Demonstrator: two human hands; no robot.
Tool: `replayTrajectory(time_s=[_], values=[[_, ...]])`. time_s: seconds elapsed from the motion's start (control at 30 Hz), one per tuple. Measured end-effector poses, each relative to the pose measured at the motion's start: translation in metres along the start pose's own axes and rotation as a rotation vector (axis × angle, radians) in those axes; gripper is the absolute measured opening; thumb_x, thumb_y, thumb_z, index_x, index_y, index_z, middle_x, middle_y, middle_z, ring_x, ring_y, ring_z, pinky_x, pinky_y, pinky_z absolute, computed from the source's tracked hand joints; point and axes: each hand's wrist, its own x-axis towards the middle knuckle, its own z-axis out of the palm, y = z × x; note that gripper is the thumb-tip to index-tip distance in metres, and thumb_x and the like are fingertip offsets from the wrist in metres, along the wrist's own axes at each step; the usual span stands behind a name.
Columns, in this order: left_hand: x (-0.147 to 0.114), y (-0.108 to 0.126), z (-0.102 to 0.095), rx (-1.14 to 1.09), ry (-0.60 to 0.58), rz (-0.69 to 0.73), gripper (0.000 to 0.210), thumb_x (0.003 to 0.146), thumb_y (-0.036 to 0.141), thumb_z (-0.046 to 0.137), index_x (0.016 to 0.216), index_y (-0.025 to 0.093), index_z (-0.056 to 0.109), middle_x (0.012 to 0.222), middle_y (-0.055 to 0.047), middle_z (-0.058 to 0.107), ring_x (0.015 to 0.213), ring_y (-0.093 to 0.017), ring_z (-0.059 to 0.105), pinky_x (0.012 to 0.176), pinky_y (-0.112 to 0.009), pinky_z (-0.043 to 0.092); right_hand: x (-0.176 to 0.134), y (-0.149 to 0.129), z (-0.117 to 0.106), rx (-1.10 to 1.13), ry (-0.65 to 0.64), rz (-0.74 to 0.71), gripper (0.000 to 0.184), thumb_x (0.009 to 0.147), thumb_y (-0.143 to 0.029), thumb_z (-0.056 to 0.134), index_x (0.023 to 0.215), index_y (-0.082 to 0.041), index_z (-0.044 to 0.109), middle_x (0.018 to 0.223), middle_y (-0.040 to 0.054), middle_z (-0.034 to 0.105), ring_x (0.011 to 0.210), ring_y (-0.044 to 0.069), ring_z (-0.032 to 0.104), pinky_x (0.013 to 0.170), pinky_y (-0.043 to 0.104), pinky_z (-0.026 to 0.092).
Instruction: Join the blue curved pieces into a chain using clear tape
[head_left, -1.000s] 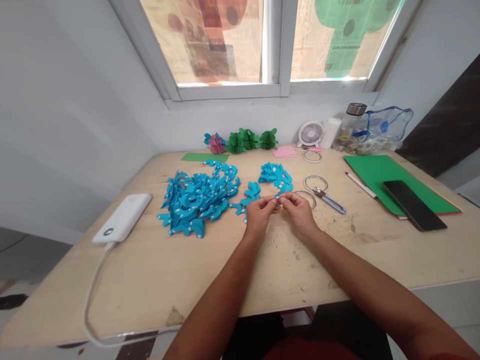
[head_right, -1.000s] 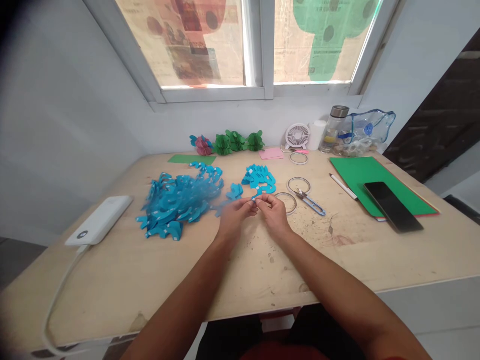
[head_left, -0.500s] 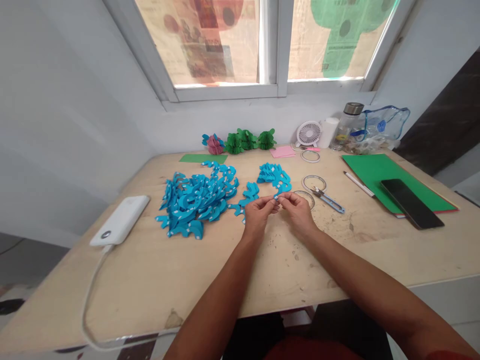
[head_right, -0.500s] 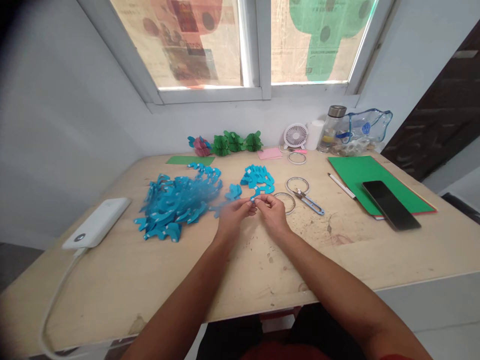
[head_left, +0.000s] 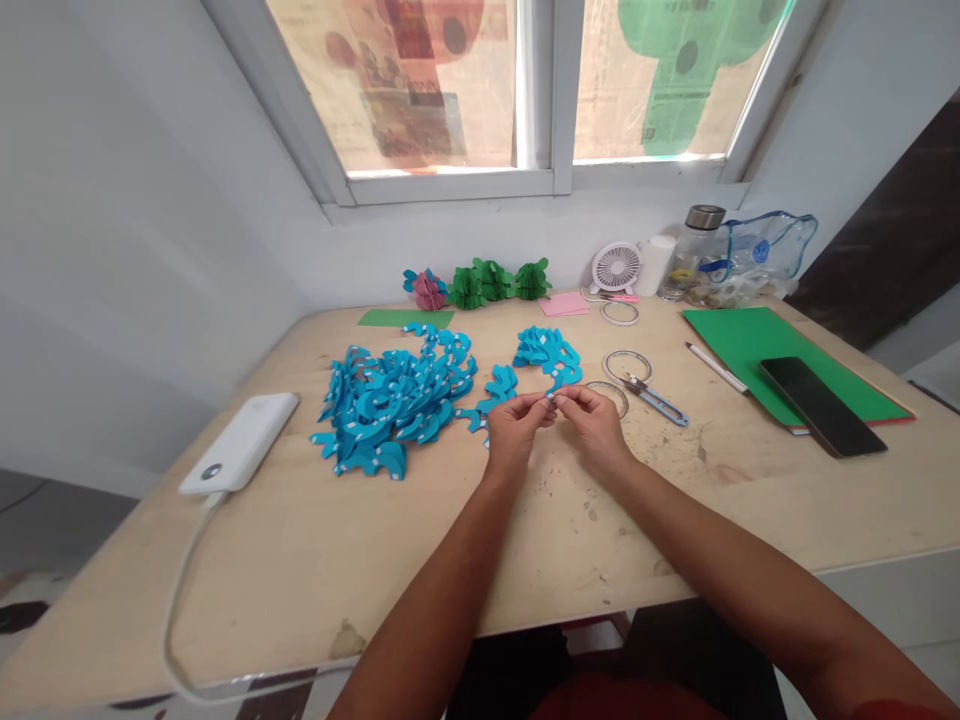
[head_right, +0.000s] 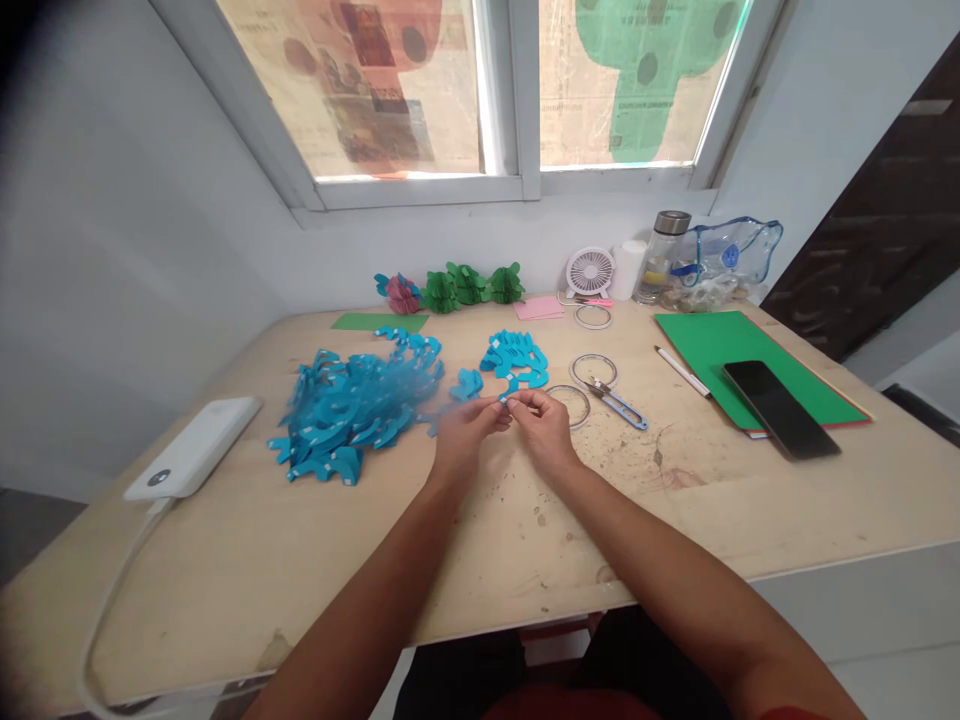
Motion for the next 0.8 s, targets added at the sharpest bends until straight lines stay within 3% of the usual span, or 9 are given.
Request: replayTrajectory(time_s=[0.6, 0.8], values=[[0.0028, -0.0045, -0.0008, 0.007, 0.023, 0.015, 0.015, 0.060, 0.024, 0.067, 0.067, 0.011, 0.069, 0.056, -0.002, 0.063, 0.053, -0.011, 0.058, 0.057, -0.025, 0.050, 0.0012, 0.0056, -0.0020, -0.096, 0.017, -0.039, 0.012, 0.068, -0.029, 0.064, 0.073, -0.019, 0.068, 0.080, 0.0030, 0.066, 0.077, 0.017, 0.059, 0.073, 0.030, 0.045], [0.0016, -0.0031, -0.0014, 0.142, 0.053, 0.095, 0.014, 0.062, 0.024, 0.063, 0.067, 0.012, 0.069, 0.055, -0.001, 0.063, 0.052, -0.011, 0.058, 0.055, -0.024, 0.048, 0.0007, 0.0054, -0.0009, -0.164, 0.011, -0.043, 0.014, 0.070, -0.029, 0.062, 0.075, -0.018, 0.068, 0.082, 0.0047, 0.067, 0.081, 0.019, 0.059, 0.073, 0.031, 0.044]])
